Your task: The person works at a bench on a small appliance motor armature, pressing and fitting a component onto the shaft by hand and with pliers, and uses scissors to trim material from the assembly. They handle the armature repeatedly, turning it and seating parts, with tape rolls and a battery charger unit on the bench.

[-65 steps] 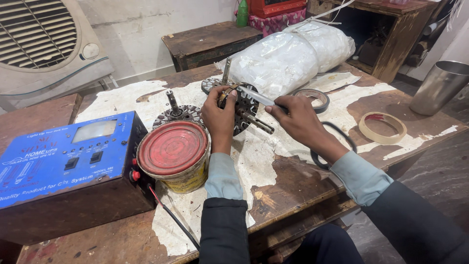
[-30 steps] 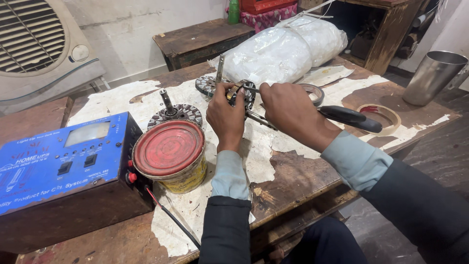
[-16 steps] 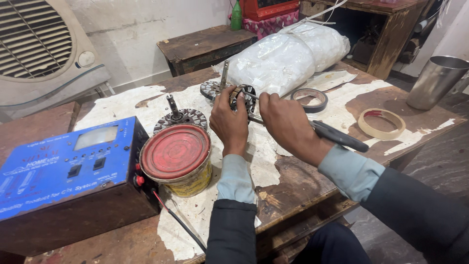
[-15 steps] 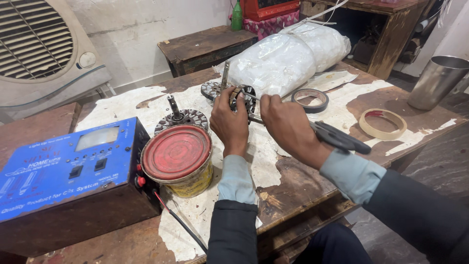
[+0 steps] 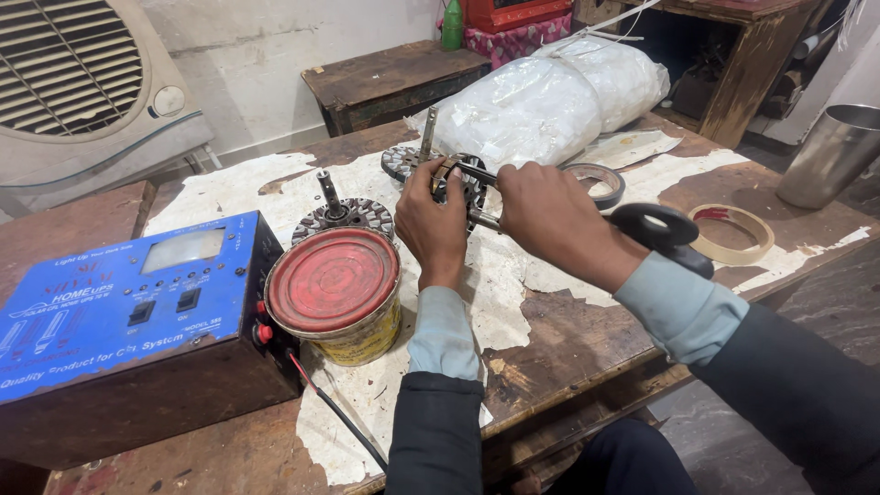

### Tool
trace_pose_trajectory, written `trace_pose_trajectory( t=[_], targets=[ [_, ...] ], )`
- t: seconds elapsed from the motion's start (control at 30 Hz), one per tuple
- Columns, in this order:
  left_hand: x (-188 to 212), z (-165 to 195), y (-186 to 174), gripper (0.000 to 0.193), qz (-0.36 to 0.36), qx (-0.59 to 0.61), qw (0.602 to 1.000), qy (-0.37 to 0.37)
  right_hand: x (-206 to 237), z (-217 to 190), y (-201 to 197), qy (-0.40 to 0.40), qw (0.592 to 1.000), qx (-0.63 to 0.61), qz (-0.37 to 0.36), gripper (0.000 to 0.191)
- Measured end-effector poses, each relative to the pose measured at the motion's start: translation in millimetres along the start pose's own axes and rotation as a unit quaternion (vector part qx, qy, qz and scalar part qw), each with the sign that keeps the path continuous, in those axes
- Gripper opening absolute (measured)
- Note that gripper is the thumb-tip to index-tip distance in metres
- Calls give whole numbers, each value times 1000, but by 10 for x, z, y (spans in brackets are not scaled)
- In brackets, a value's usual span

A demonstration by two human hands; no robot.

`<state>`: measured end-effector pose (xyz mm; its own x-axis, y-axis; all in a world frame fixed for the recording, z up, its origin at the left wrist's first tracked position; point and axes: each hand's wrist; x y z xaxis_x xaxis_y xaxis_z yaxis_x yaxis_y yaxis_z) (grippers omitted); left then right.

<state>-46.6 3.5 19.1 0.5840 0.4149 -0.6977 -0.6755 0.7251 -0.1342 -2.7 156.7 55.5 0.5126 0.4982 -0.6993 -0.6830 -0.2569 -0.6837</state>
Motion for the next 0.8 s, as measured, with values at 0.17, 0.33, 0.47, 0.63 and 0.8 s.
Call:
trace_pose_trajectory(
  t=[0.17, 0.33, 0.47, 0.63, 0.8],
  targets=[
    [5, 10, 14, 24, -22, -12, 999, -22, -203, 111, -28, 169, 960, -132, -180, 20],
    [30, 7, 4, 24, -4, -7, 1000, -10, -331, 196, -72, 204, 933, -218, -203, 30],
    [18, -6, 22, 27, -19, -13, 999, -47, -393, 251, -131, 317, 854, -298, -286, 33],
    [14, -39, 50, 27, -8, -31, 999, -20, -402, 319, -120, 343, 771, -441, -305, 39],
    [28, -45, 65, 26, -13, -24, 1000, 3, -349, 448, -127, 337, 727, -504, -323, 38]
  ],
)
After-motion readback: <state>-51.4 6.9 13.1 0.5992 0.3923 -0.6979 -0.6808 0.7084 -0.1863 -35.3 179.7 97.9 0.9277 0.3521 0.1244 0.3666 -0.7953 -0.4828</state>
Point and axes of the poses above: each hand's wrist, its own x-axis away from the middle knuckle, its own y-axis out of the palm, z = x × y, and after that the axes turned 6 degrees about -y, right-handed
